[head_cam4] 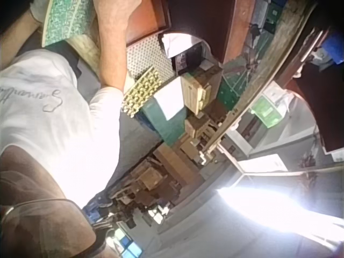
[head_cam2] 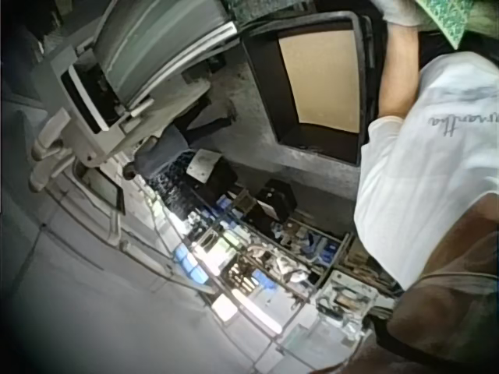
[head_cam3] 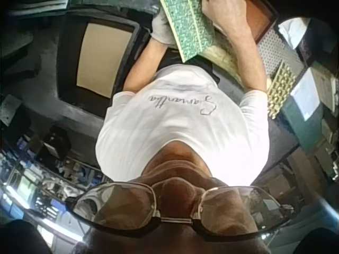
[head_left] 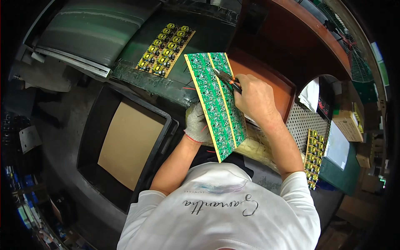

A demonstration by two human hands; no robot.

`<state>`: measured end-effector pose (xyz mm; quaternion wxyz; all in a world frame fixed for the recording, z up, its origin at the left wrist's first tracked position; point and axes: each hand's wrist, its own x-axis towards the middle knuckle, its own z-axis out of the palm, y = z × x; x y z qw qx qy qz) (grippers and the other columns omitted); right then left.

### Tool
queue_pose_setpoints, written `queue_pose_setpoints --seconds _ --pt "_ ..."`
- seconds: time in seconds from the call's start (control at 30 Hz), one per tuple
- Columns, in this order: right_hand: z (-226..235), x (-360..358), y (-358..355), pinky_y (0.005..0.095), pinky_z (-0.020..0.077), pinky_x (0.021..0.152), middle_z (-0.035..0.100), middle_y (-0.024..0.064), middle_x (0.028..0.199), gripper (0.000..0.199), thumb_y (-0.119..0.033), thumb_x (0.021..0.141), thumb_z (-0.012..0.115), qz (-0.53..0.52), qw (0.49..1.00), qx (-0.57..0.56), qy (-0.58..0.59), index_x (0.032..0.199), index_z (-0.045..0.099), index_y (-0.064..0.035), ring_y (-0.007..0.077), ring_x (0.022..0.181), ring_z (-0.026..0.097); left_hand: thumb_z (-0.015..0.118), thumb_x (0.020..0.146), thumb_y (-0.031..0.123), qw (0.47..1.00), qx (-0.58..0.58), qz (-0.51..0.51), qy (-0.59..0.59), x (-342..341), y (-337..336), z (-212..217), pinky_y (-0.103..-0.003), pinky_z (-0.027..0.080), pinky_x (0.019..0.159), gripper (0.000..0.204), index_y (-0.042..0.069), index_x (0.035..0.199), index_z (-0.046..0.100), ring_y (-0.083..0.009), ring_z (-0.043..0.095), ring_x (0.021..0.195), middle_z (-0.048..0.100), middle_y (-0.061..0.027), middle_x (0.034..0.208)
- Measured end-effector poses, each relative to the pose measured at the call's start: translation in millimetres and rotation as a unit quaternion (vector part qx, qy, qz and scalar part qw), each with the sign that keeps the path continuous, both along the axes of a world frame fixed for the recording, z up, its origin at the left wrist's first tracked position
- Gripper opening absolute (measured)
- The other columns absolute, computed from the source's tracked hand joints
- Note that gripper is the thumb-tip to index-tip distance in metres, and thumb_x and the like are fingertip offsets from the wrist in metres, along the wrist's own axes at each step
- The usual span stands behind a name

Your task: The recorder is manually cutting or separating individual components from a printed circuit board (PCB) panel using a hand cutter.

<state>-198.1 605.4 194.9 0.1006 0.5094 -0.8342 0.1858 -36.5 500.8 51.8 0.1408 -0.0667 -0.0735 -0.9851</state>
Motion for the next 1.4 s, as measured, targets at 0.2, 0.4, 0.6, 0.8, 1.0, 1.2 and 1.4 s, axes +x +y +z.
queue_pose_setpoints --seconds 0.2,0.4,0.6,0.8,1.0,1.2,1.4 --pt "0.2 -4.3 0.0 0.0532 0.0615 0.073 0.075 0.0190 0.086 0.011 -0.013 0.089 0.072 0.009 1.000 0.008 -0.002 0.091 0.071 -0.0020 0.0413 0.080 0.075 0.058 0.114 0.049 0.999 0.032 -0.017 0.024 -1.5 -1.4 -5.5 -0.057 0.055 0.117 0.062 0.007 0.160 0.056 -0.0353 0.069 0.136 0.068 -0.0157 0.152" --pt "0.0 1.0 -0.7 0.0531 0.0616 0.074 0.075 0.0192 0.087 0.011 -0.013 0.089 0.072 0.007 1.000 -0.002 -0.011 0.090 0.071 -0.0018 0.0411 0.081 0.075 0.059 0.114 0.049 0.999 0.031 -0.004 0.011 -3.4 -1.6 -12.2 -0.056 0.056 0.116 0.061 0.009 0.159 0.056 -0.0344 0.070 0.134 0.069 -0.0148 0.151" --pt "2.1 5.0 0.4 0.0534 0.0616 0.074 0.075 0.0188 0.087 0.012 -0.013 0.088 0.073 -0.003 1.000 0.003 0.010 0.092 0.070 -0.0018 0.0408 0.081 0.076 0.058 0.114 0.049 1.000 0.024 0.004 0.004 -3.2 -0.6 -7.9 -0.055 0.058 0.114 0.060 0.009 0.159 0.057 -0.0332 0.071 0.132 0.070 -0.0141 0.149" --pt "2.2 2.4 0.4 0.0531 0.0617 0.073 0.074 0.0181 0.088 0.013 -0.013 0.086 0.073 0.004 1.000 0.014 0.004 0.093 0.069 -0.0019 0.0408 0.081 0.075 0.056 0.115 0.050 1.000 0.015 0.009 0.001 -2.8 0.0 -8.6 -0.054 0.060 0.111 0.059 0.009 0.158 0.058 -0.0327 0.073 0.129 0.072 -0.0138 0.146" --pt "1.4 1.0 -1.1 0.0531 0.0616 0.073 0.074 0.0198 0.089 0.012 -0.012 0.086 0.073 0.001 1.000 0.000 0.007 0.091 0.069 -0.0015 0.0414 0.081 0.075 0.056 0.115 0.050 1.000 0.018 0.001 0.001 -2.5 0.6 -7.3 -0.053 0.060 0.111 0.060 0.008 0.157 0.058 -0.0324 0.073 0.128 0.071 -0.0146 0.146" --pt "4.9 -7.9 -10.2 0.0526 0.0618 0.079 0.077 0.0197 0.097 0.022 -0.012 0.089 0.072 -0.022 0.999 0.016 -0.023 0.108 0.075 -0.0023 0.0427 0.089 0.075 0.058 0.115 0.046 1.000 0.001 0.009 -0.024 -0.9 1.8 7.1 -0.052 0.062 0.108 0.057 0.006 0.155 0.060 -0.0315 0.076 0.124 0.073 -0.0149 0.143" --pt "7.9 -16.0 -24.0 0.0517 0.0625 0.082 0.078 0.0192 0.101 0.030 -0.013 0.089 0.072 -0.029 0.999 0.026 -0.016 0.117 0.077 -0.0033 0.0426 0.092 0.076 0.062 0.113 0.040 0.999 -0.014 0.023 -0.044 -0.1 2.4 14.4 -0.052 0.064 0.107 0.053 0.006 0.154 0.061 -0.0308 0.077 0.122 0.075 -0.0143 0.141"
